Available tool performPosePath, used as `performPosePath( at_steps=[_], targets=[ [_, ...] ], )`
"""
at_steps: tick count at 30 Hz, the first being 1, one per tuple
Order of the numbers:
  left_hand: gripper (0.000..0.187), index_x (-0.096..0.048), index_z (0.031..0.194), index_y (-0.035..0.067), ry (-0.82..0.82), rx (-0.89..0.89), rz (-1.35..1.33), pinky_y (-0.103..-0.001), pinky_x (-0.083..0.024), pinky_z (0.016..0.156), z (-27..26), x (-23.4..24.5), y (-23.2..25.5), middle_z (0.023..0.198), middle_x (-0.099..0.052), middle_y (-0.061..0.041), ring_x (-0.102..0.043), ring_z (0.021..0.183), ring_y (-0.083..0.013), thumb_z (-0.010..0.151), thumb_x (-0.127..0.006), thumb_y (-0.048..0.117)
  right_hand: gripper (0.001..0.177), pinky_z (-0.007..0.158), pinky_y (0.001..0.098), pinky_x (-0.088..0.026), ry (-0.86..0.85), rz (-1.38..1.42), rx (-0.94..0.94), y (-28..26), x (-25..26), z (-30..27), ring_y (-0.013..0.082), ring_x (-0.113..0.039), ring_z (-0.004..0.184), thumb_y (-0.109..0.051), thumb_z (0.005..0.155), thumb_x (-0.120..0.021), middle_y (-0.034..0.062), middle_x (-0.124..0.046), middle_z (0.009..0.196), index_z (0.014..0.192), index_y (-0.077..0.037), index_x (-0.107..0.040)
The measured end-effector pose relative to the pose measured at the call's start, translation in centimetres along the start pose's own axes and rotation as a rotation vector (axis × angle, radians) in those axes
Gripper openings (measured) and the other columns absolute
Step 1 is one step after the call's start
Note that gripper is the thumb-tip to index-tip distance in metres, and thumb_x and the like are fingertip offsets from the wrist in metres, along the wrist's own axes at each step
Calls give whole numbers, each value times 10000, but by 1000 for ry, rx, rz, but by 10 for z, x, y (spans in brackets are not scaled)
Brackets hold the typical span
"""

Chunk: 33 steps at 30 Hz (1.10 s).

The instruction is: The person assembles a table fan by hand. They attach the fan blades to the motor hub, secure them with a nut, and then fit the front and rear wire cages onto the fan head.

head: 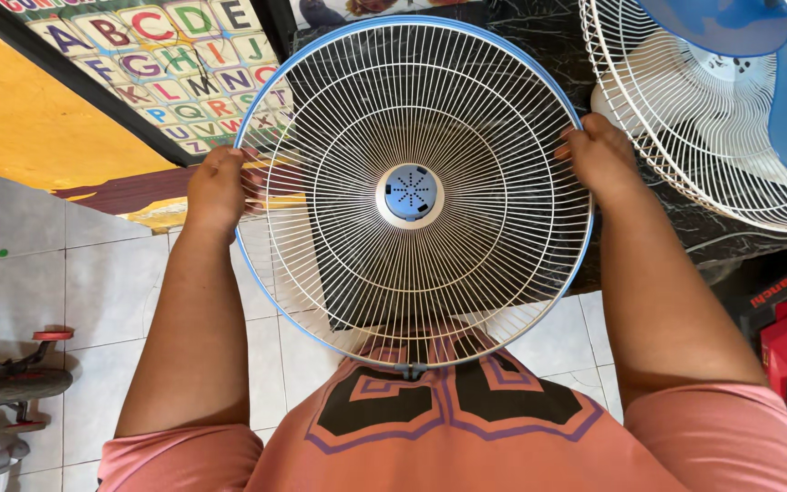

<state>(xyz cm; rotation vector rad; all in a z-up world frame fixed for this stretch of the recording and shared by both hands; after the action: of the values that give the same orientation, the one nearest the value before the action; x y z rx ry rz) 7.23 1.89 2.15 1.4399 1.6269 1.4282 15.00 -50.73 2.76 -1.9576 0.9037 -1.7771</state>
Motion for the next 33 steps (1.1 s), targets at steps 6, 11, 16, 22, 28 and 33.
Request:
performPosePath(
  at_steps=[6, 11, 16, 22, 28, 33],
  targets=[
    [333, -641, 1001, 77, 26, 77, 152, -354, -532, 512, -15, 6, 9, 811, -615, -61, -649, 652, -179, 1064, -439, 335, 473, 862, 369, -526, -50, -55, -170, -29, 2, -13, 203, -732, 818, -473, 1112, -425, 78, -735, 872, 1051, -85, -689],
    [339, -628, 986, 41, 50, -43, 194, -326, -518, 565, -21, 9, 5, 826, -650, -77, -644, 627, -182, 1086, -447, 310, 481, 848, 393, -515, -15, -109, -136, -37, 2, -20, 200, -727, 810, -486, 1100, -421, 55, -720, 837, 1030, -99, -698],
    [304, -619, 993, 21, 115, -260, 313, -323, -563, 610, -29, 12, 2, 827, -688, -75, -672, 660, -158, 1110, -477, 263, 431, 808, 499, -489, 170, -263, 155, -19, -7, -12, 372, -654, 864, -436, 1141, -464, 179, -687, 884, 1042, -67, -663],
    [242, -593, 1038, 30, 135, -254, 389, -324, -535, 580, -35, 10, 12, 784, -699, -77, -679, 625, -166, 1093, -507, 249, 371, 780, 540, -473, 235, -287, 225, -2, -14, -1, 432, -623, 885, -384, 1121, -530, 216, -662, 925, 1016, -39, -617],
    [204, -589, 1043, 29, 135, -227, 367, -326, -565, 535, -36, 10, 15, 807, -685, -79, -690, 630, -159, 1070, -563, 229, 350, 772, 516, -481, 290, -302, 306, 4, -16, -2, 402, -619, 843, -355, 1101, -617, 207, -652, 897, 975, -28, -619],
    [168, -599, 1069, 40, 107, -131, 243, -335, -581, 574, -33, 12, 7, 887, -685, -77, -691, 698, -162, 1062, -591, 208, 360, 762, 500, -482, 245, -269, 263, 1, -10, -3, 382, -614, 812, -368, 1076, -658, 193, -653, 880, 957, -29, -637]
  ],
)
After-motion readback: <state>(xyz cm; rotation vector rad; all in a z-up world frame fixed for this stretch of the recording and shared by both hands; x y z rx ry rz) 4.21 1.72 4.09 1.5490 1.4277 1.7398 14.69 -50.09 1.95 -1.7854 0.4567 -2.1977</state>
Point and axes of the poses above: each hand's wrist, its own z-axis towards the middle knuckle, its own x-axis out of the back of the hand, y = z × x, the point moved 2 cm from there along z, towards the middle knuckle
